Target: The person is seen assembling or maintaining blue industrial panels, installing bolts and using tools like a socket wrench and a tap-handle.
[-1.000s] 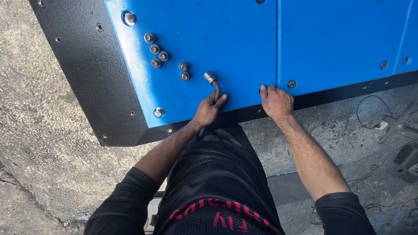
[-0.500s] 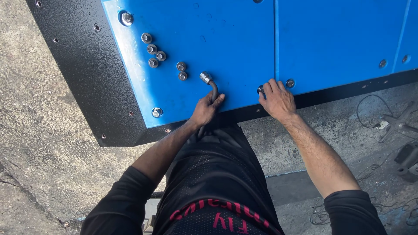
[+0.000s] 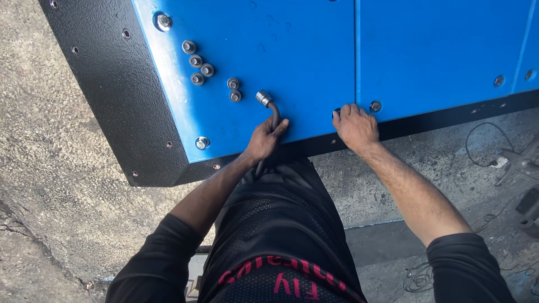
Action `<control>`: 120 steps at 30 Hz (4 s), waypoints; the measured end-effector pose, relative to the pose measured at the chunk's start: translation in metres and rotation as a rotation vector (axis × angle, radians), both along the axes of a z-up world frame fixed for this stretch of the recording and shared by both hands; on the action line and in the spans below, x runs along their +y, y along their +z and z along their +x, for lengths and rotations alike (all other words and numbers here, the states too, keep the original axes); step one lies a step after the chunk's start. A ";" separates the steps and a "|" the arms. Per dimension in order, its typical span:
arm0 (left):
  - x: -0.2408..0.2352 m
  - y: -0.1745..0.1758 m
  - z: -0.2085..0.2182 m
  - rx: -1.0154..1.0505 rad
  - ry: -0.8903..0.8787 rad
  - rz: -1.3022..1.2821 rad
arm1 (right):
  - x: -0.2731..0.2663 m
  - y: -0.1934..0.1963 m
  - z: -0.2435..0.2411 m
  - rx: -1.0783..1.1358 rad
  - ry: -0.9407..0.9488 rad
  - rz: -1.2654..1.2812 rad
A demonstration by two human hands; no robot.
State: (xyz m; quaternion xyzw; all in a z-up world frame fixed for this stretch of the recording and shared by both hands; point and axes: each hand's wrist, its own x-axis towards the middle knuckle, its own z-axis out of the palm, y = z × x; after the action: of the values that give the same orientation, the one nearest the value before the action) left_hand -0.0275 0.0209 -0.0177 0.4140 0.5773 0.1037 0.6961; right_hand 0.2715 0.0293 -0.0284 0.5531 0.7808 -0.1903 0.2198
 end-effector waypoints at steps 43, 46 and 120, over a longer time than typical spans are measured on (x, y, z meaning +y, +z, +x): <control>-0.011 -0.001 0.006 -0.117 0.217 -0.075 | -0.039 -0.017 0.000 0.271 -0.277 0.319; -0.011 -0.006 0.008 -0.132 0.258 -0.057 | -0.039 -0.024 -0.008 0.328 -0.346 0.394; 0.006 -0.006 0.158 0.282 -0.147 0.826 | 0.133 0.102 0.010 -0.249 0.801 -0.386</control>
State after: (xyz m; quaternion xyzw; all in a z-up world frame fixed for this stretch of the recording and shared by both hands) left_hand 0.1303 0.0268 -0.0237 0.7075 0.5459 0.2185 0.3920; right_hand 0.2812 0.1626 0.0731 0.1754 0.8509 -0.1645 0.4670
